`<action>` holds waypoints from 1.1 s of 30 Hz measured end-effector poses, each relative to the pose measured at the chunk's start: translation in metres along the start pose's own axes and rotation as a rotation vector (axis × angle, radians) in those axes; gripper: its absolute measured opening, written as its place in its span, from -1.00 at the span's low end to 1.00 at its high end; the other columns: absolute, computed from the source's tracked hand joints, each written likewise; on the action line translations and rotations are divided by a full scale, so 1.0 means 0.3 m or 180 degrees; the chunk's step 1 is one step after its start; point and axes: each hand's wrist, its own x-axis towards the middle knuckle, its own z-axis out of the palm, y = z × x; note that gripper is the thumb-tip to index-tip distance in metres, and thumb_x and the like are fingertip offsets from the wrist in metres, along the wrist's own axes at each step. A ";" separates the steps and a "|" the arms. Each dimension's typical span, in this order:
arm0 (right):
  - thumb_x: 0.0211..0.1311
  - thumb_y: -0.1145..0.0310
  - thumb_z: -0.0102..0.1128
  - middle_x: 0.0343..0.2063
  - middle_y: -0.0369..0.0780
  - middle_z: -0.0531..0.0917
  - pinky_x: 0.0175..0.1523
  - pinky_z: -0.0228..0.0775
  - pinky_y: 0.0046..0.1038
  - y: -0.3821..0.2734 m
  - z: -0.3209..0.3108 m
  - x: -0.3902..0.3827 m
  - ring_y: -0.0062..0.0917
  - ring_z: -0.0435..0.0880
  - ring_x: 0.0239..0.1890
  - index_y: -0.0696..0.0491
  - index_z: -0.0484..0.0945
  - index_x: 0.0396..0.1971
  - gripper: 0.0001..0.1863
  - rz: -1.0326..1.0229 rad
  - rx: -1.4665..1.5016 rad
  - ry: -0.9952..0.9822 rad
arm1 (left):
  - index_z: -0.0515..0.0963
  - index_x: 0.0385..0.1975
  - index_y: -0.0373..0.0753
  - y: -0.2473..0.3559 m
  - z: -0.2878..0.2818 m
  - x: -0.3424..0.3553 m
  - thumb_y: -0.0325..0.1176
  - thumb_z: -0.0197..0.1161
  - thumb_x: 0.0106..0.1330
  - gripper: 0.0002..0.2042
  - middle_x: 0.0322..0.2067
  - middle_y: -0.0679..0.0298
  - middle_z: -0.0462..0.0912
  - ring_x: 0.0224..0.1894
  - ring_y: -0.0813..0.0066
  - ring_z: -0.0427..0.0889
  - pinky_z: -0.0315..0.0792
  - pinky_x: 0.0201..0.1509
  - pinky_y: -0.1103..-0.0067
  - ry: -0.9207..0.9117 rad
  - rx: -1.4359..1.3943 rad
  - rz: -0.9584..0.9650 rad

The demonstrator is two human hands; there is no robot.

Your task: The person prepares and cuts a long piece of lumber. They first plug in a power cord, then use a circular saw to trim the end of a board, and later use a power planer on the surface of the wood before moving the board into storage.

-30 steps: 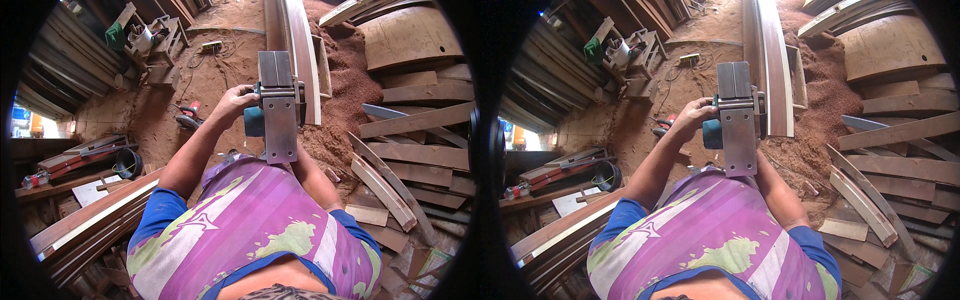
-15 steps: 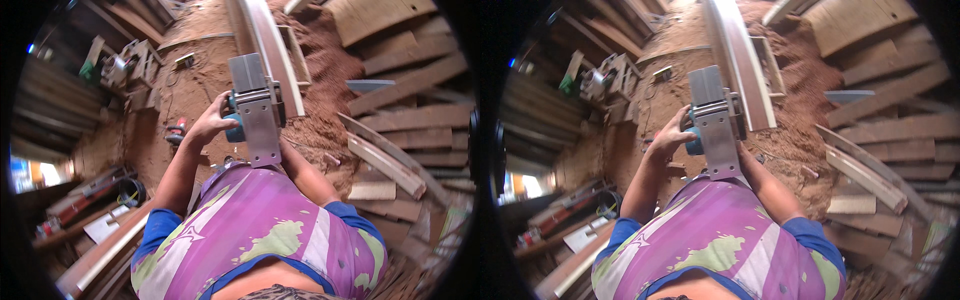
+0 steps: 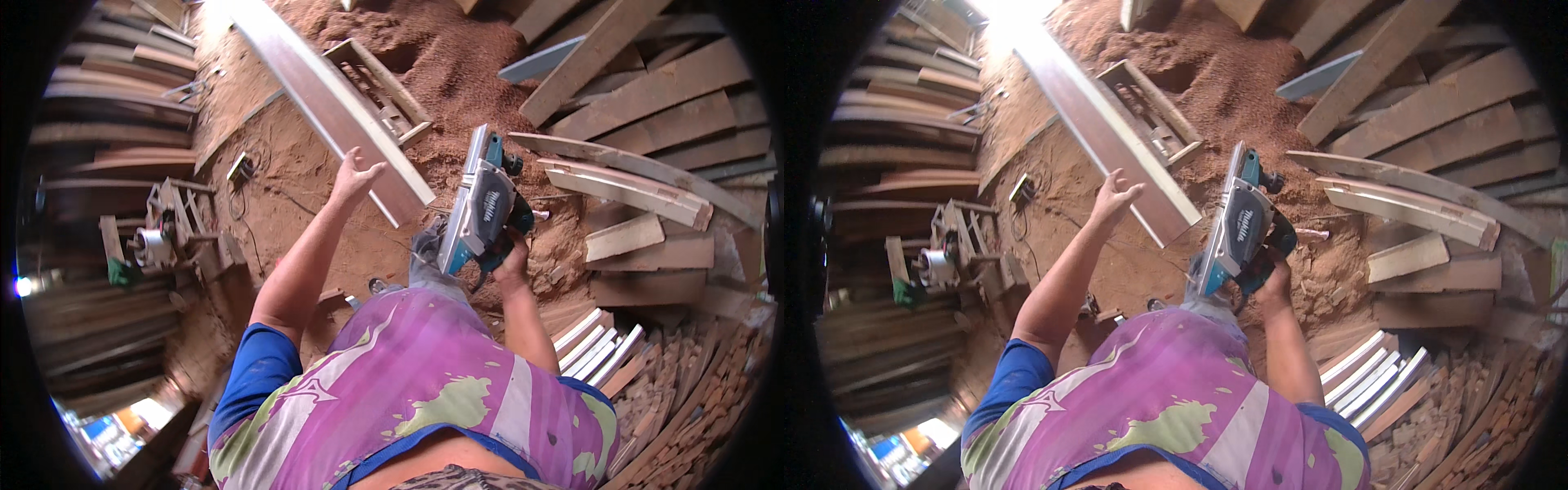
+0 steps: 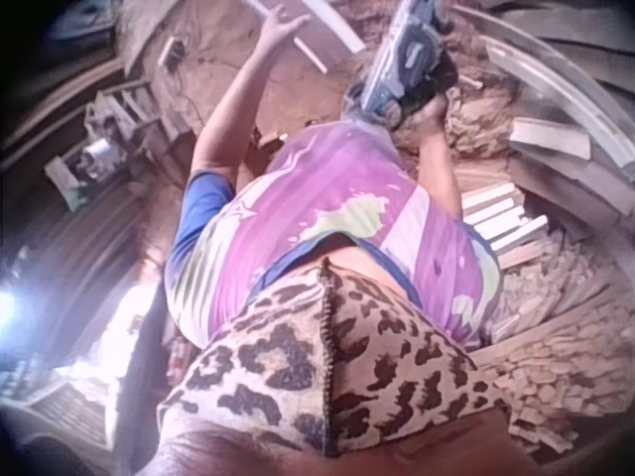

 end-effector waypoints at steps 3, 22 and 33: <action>0.13 0.30 0.18 -0.52 -0.27 0.56 -0.40 0.39 -0.45 -0.051 -0.198 0.139 -0.55 0.51 -0.56 0.09 0.47 -0.24 -0.76 -0.0270 -0.0939 0.0553 | -0.06 0.38 -0.28 0.042 0.017 0.194 0.11 0.49 -0.12 0.13 0.39 -0.11 -0.15 0.46 0.06 -0.21 -0.12 0.47 0.23 -0.0064 0.2326 0.0016; 0.05 0.08 0.16 0.00 0.04 0.57 0.18 0.33 -0.21 0.696 -0.802 1.321 -0.08 0.49 0.12 0.02 0.49 0.05 -0.44 0.1994 -0.5783 0.0730 | -0.67 0.27 -0.42 0.002 0.093 0.409 0.15 0.63 -0.60 0.65 0.25 -0.41 -0.77 0.31 -0.36 -0.81 -0.56 0.33 -0.15 -0.0800 0.3353 -0.0641; 0.09 0.16 0.19 -0.11 -0.04 0.61 0.09 0.39 -0.19 1.116 -0.789 1.872 -0.10 0.57 -0.01 0.07 0.47 -0.06 -0.56 0.0408 -0.5871 -0.0059 | -0.56 0.33 -0.41 -0.014 0.091 0.381 0.15 0.62 -0.63 0.62 0.28 -0.40 -0.71 0.32 -0.37 -0.78 -0.59 0.32 -0.14 -0.0633 0.3033 -0.0230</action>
